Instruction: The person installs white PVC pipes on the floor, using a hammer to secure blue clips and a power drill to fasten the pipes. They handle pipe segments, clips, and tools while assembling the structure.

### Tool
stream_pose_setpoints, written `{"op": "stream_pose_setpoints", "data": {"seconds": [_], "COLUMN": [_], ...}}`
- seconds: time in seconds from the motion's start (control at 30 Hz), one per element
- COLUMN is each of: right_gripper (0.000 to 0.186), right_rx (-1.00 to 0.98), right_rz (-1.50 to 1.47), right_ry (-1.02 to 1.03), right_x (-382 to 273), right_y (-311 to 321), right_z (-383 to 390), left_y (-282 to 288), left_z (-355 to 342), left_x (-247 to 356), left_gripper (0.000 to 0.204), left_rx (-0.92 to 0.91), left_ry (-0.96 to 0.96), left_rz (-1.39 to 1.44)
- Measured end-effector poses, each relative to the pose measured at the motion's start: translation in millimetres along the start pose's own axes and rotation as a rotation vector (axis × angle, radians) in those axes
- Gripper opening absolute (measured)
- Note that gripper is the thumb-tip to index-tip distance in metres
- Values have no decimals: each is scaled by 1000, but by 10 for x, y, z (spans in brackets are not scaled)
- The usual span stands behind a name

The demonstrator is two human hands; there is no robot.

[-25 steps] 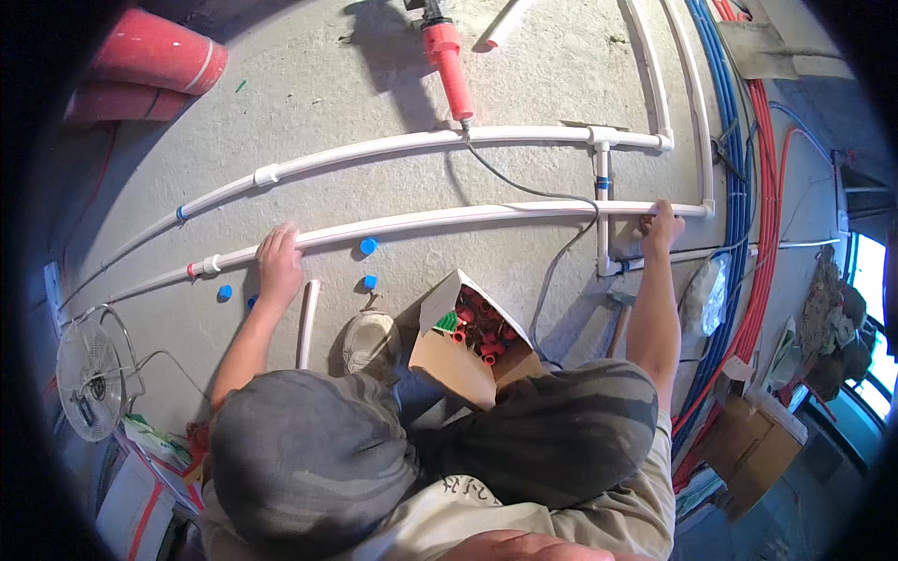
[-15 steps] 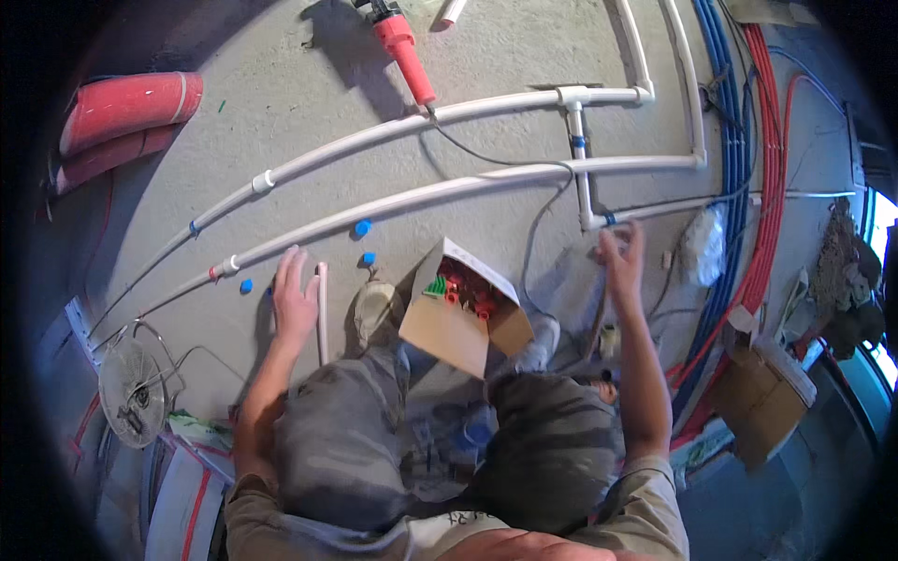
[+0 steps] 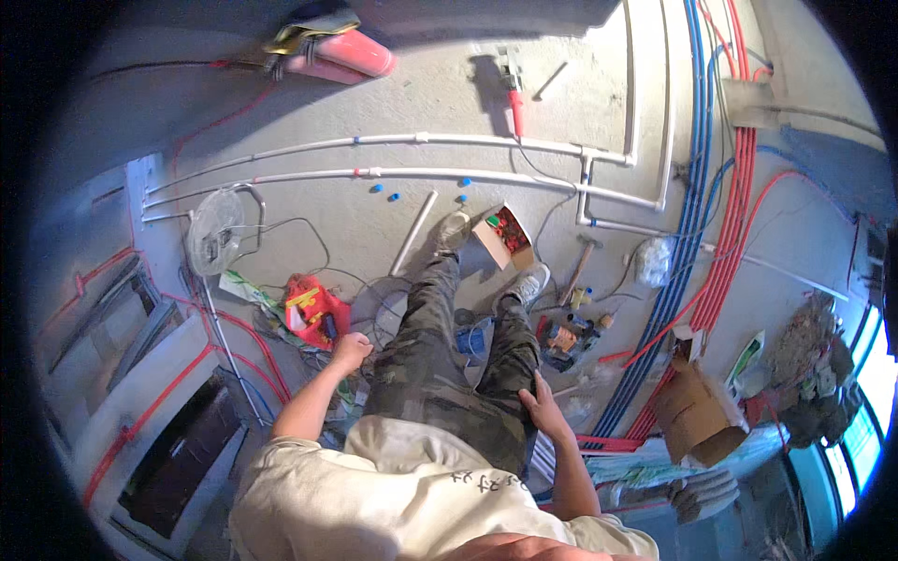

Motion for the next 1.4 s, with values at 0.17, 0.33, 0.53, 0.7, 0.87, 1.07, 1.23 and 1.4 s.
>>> {"op": "stream_pose_setpoints", "data": {"seconds": [0.17, 0.33, 0.53, 0.7, 0.87, 1.07, 1.23, 1.4], "right_gripper": [78, 64, 62, 64, 62, 59, 62, 73], "right_rx": [-123, -56, 286, 211, 133, 193, 479, 845], "right_rz": [216, 24, -133, -198, 19, 425, 738, 658], "right_ry": [20, -100, -62, -76, -32, 195, 836, 1569], "right_x": [-427, -775, -742, -1098, -1318, -2317, -4203, -6725], "right_y": [181, 321, 348, 909, 1977, 3940, 5181, 5558], "right_z": [704, 1179, 1581, 1768, 1490, 616, -84, 6], "left_y": [48, -96, 324, 831, 998, 103, -1305, -2227], "left_z": [1251, 1407, 1037, 956, 1022, 1588, 2617, 3310], "left_x": [118, 77, 175, 517, 1050, 1719, 2282, 3141], "left_gripper": [14, 17, 17, 11, 11, 13, 19, 36], "left_rx": [189, 157, 138, 205, 277, 322, 236, 187], "left_ry": [89, 15, -24, 34, 38, 162, 347, 484], "left_rz": [534, 607, 741, 939, 983, 1068, 962, 1058]}}
Point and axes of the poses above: each hand's wrist, its own z-axis away from the middle knuckle, its own y-axis out of the back of the hand, x = y × z, the point moved 1 cm from there along -z, towards the middle knuckle
